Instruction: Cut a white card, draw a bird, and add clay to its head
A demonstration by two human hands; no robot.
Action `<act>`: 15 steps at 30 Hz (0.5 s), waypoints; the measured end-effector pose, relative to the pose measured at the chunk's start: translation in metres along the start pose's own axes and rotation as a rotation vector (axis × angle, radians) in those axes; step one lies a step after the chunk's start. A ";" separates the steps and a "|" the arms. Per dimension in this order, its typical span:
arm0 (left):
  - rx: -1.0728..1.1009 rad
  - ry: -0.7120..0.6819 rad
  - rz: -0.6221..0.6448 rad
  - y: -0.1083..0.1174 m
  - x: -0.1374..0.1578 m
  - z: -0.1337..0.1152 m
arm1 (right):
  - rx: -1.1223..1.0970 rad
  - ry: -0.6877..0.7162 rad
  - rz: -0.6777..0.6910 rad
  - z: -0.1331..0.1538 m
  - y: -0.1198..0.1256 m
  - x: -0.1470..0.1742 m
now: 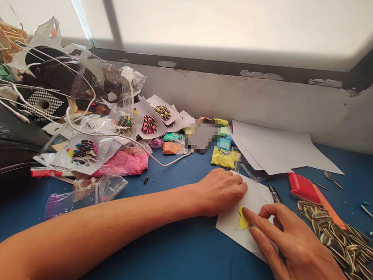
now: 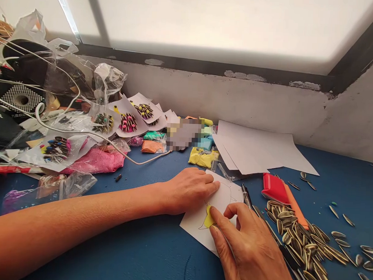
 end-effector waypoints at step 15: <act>0.015 0.012 0.020 0.001 0.000 -0.001 | 0.024 -0.040 0.003 -0.002 -0.004 -0.005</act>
Point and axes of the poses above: each hand's wrist, its own x-axis away from the middle knuckle, its own y-axis out of the back of the hand, z = x × y, the point moved 4 cm from there along -x, towards the middle knuckle, and after that the axes turned 9 degrees about -z, right-handed, at the moved point
